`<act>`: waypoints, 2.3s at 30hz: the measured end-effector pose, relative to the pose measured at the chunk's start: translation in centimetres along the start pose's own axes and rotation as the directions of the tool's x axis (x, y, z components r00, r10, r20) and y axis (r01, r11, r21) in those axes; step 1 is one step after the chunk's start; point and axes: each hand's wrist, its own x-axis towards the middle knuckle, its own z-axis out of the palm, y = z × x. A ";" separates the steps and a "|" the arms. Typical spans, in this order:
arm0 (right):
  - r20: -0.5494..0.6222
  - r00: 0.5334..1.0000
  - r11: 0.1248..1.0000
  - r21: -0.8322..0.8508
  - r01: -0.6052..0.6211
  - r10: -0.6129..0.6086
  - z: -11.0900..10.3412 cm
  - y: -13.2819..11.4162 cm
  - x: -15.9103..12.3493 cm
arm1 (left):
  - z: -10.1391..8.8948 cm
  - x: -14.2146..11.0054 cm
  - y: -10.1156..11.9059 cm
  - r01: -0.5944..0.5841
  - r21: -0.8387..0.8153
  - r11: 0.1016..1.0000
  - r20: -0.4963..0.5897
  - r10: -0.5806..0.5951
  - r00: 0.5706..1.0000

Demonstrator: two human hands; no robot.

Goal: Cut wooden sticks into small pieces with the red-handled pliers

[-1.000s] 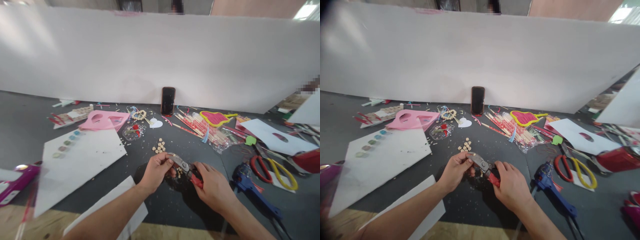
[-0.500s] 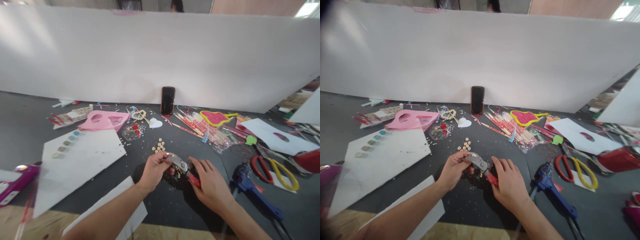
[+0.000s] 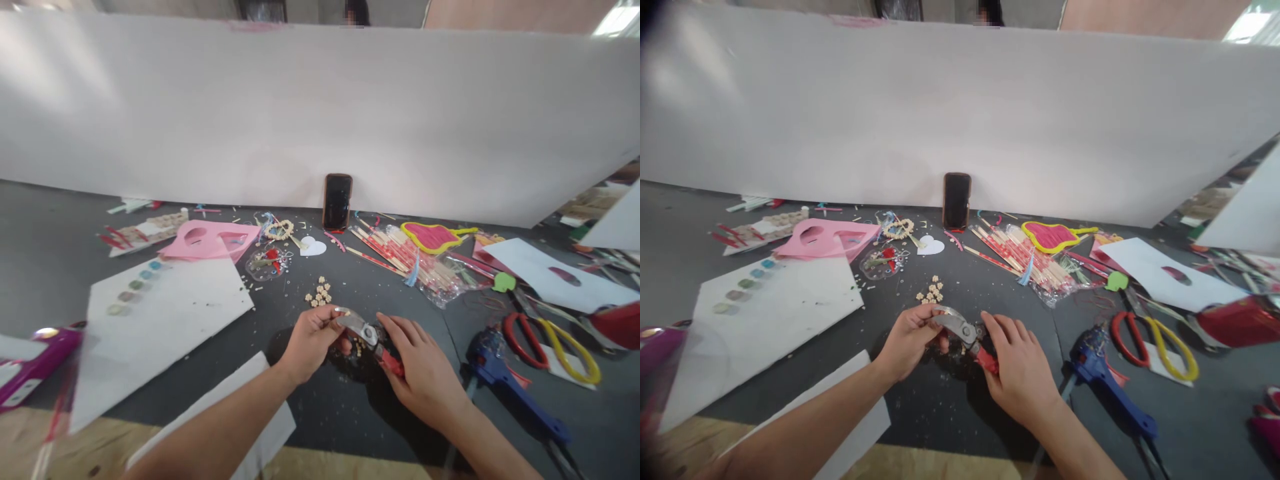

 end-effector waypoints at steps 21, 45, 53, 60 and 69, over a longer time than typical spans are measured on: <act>0.053 0.998 1.000 -0.001 -0.025 0.025 -0.4 0.0 -0.2 | 0.3 -0.2 0.2 -0.006 0.114 0.993 -0.025 0.009 1.000; 0.014 1.000 1.000 -0.012 -0.003 0.003 -0.1 0.0 0.2 | 0.3 0.2 0.3 0.001 0.035 0.999 -0.097 0.003 0.995; 0.058 0.998 0.999 -0.001 -0.039 0.039 -0.5 -0.2 -0.2 | 0.5 0.0 0.2 0.023 0.035 0.999 -0.107 -0.019 0.994; 0.053 0.997 0.998 -0.029 -0.058 0.060 -0.3 -0.3 -0.2 | 0.7 -0.1 0.2 0.009 0.019 1.000 -0.097 -0.008 0.995; 0.015 0.999 0.999 -0.039 -0.034 0.035 0.1 -0.2 0.0 | 0.4 0.1 0.1 0.005 0.022 1.000 -0.110 -0.002 0.994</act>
